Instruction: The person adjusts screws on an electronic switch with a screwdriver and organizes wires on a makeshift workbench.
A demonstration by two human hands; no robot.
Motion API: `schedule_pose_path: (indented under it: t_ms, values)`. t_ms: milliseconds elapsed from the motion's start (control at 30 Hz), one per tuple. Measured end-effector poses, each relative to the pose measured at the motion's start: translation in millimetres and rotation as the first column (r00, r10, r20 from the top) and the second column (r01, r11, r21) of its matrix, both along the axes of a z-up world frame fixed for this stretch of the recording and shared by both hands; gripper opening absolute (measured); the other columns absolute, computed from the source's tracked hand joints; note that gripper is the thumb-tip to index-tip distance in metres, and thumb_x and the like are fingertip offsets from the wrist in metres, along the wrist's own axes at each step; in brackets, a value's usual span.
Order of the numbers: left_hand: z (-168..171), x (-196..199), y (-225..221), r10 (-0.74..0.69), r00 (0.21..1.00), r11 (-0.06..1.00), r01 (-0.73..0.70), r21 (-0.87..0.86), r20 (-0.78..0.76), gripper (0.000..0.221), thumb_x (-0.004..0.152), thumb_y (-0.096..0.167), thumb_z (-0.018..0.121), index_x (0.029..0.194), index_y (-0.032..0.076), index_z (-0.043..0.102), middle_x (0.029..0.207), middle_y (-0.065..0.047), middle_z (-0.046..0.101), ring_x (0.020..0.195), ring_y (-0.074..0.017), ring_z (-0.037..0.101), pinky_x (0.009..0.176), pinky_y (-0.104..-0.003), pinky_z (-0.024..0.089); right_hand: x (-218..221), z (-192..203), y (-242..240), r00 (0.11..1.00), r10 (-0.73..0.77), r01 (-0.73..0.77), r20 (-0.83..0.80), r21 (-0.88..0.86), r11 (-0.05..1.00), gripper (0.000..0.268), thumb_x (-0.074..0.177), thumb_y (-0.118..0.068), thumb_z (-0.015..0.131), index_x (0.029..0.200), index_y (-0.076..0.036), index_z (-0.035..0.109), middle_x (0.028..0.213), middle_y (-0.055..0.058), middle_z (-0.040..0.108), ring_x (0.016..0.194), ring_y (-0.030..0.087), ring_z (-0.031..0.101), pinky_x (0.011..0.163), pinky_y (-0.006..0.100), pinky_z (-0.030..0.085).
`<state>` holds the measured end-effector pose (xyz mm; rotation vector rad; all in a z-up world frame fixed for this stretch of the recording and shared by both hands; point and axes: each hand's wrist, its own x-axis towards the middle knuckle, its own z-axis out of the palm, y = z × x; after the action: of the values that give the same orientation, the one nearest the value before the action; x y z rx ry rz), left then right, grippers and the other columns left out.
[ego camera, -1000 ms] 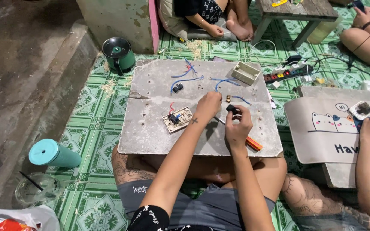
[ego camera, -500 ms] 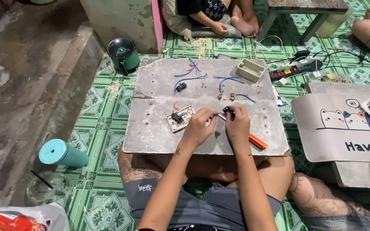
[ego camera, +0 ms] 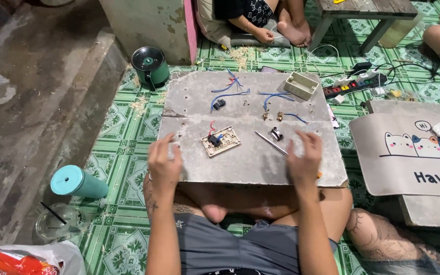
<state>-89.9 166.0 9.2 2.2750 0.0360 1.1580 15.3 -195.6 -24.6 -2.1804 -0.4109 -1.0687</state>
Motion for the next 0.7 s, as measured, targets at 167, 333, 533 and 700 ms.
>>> schedule_pose_path:
  t_ms: [167,333,533,700]
  values:
    - [-34,-5,35,0.299,0.875,0.949,-0.316,0.018,-0.380,0.027,0.101,0.026,0.062,0.122,0.012,0.072,0.124,-0.013,0.065,0.117,-0.0365,0.060,0.096,-0.055,0.051,-20,-39,-106,0.887,-0.461,0.437,-0.021,-0.284,0.853,0.027,0.100,-0.036,0.076,0.123,-0.023,0.077,0.123,0.007,0.061,0.111,0.032,0.062,0.088,0.045,0.049]
    - [11,0,15,0.190,0.728,0.957,-0.286,-0.040,-0.659,0.047,0.109,0.040,0.045,0.142,0.011,0.061,0.148,-0.021,0.053,0.136,-0.0436,0.050,0.103,-0.064,0.046,3,-87,-138,0.875,-0.410,0.361,-0.259,-0.216,0.907,0.027,0.106,-0.035,0.069,0.129,-0.022,0.077,0.129,0.013,0.066,0.121,0.036,0.065,0.095,0.048,0.054]
    - [3,11,26,0.144,0.707,0.954,-0.284,-0.092,-0.692,0.049,0.109,0.041,0.044,0.144,0.011,0.059,0.147,-0.021,0.054,0.133,-0.0443,0.054,0.102,-0.060,0.049,11,-64,-121,0.845,-0.373,0.332,-0.384,-0.172,0.928,0.026,0.108,-0.038,0.066,0.128,-0.024,0.076,0.128,0.015,0.069,0.114,0.042,0.068,0.091,0.052,0.056]
    - [-6,30,33,0.165,0.725,0.946,-0.309,-0.102,-0.669,0.046,0.106,0.042,0.046,0.142,0.016,0.061,0.144,-0.019,0.058,0.123,-0.0432,0.063,0.094,-0.059,0.053,29,-62,-114,0.794,-0.380,0.343,-0.475,-0.167,0.924,0.028,0.108,-0.042,0.062,0.130,-0.029,0.075,0.132,0.011,0.068,0.119,0.038,0.067,0.092,0.052,0.056]
